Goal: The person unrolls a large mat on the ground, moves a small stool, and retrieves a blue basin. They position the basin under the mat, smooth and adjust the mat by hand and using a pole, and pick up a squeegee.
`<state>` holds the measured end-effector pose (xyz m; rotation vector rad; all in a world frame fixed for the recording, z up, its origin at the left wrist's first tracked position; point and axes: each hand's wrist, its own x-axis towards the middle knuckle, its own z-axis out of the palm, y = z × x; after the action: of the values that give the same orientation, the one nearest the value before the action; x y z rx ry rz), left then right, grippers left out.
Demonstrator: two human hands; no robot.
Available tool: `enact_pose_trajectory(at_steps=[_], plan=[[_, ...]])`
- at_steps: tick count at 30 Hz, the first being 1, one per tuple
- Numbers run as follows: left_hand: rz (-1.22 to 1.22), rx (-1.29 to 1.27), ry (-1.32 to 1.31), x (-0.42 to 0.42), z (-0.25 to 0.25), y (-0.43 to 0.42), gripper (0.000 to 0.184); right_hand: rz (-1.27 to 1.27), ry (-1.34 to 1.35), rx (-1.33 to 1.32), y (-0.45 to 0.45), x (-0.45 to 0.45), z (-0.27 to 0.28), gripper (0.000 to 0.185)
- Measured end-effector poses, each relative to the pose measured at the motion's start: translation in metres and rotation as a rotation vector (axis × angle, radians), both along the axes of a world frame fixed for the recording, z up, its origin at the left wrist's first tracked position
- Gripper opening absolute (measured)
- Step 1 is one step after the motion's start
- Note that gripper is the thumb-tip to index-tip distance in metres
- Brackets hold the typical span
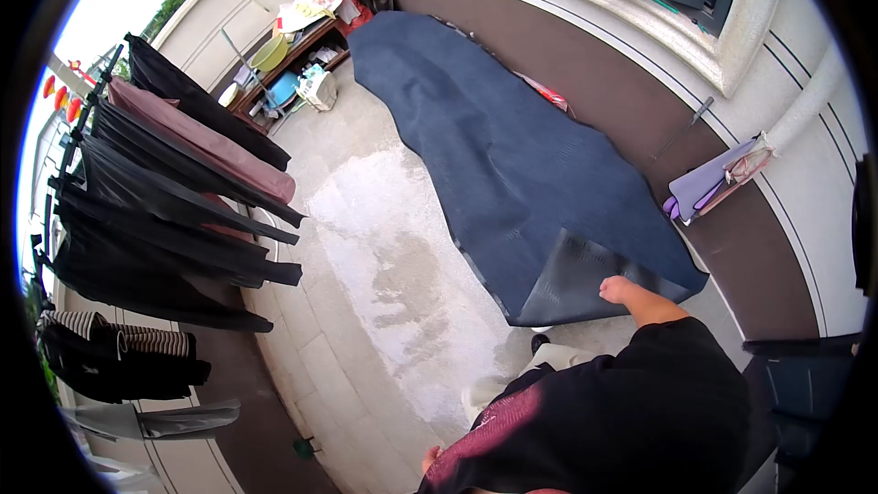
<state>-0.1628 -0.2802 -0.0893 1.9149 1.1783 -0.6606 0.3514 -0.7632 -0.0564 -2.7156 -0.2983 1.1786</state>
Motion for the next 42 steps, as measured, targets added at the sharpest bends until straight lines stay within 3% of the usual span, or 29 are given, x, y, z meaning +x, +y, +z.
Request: enact_pose_trajectory(at_steps=[5, 9, 13, 15, 16, 19, 21, 25, 27, 30, 32, 34, 36, 37, 39, 42], plan=[[-0.044, 0.006, 0.003, 0.069, -0.002, 0.072, 0.036, -0.044, 0.000, 0.261, 0.152, 0.061, 0.048, 0.033], [-0.106, -0.005, -0.028, 0.139, -0.006, 0.150, 0.036, -0.055, 0.022, 0.279, 0.215, 0.093, 0.033, 0.033], [-0.193, -0.009, -0.045, 0.206, 0.001, 0.250, 0.037, -0.093, 0.006, 0.073, 0.242, 0.110, 0.022, 0.034], [-0.292, -0.005, -0.024, 0.241, 0.004, 0.301, 0.037, 0.159, 0.062, -0.090, 0.253, 0.124, 0.011, 0.033], [-0.360, -0.002, -0.011, 0.259, 0.006, 0.329, 0.037, 0.140, 0.055, -0.092, 0.267, 0.133, 0.019, 0.033], [-0.655, 0.014, -0.014, 0.314, 0.002, 0.412, 0.037, -0.071, 0.065, -0.043, 0.303, 0.125, 0.037, 0.033], [-0.718, 0.059, -0.081, 0.365, 0.001, 0.452, 0.038, -0.471, -0.054, 0.219, 0.330, 0.123, 0.040, 0.033], [-0.718, 0.202, -0.222, 0.519, 0.013, 0.485, 0.033, -0.426, 0.098, 0.168, 0.360, 0.123, 0.058, 0.036], [-0.722, 0.196, -0.237, 0.604, 0.018, 0.487, 0.036, -0.499, 0.066, 0.098, 0.353, 0.116, 0.023, 0.041], [-0.709, 0.086, -0.299, 0.714, 0.014, 0.479, 0.036, -0.715, 0.041, -0.091, 0.354, 0.123, 0.021, 0.046], [-0.713, 0.033, -0.319, 0.773, 0.041, 0.465, 0.036, -0.780, 0.058, -0.140, 0.347, 0.152, 0.004, 0.047], [-0.766, -0.158, -0.291, 0.830, 0.064, 0.463, 0.036, -0.604, 0.340, -0.314, 0.350, 0.194, -0.022, 0.047], [-0.794, -0.135, -0.284, 0.878, 0.070, 0.478, 0.036, -0.544, 0.322, -0.248, 0.377, 0.271, 0.000, 0.048], [-0.792, -0.104, -0.280, 0.899, 0.071, 0.487, 0.036, -0.526, 0.223, -0.197, 0.376, 0.301, -0.044, 0.048], [-0.755, -0.051, -0.275, 0.933, 0.068, 0.516, 0.035, -0.726, 0.001, 0.055, 0.435, 0.396, 0.023, 0.044], [-0.778, -0.010, -0.200, 0.970, 0.017, 0.597, 0.036, -0.769, -0.176, 0.304, 0.507, 0.516, 0.063, 0.037]])
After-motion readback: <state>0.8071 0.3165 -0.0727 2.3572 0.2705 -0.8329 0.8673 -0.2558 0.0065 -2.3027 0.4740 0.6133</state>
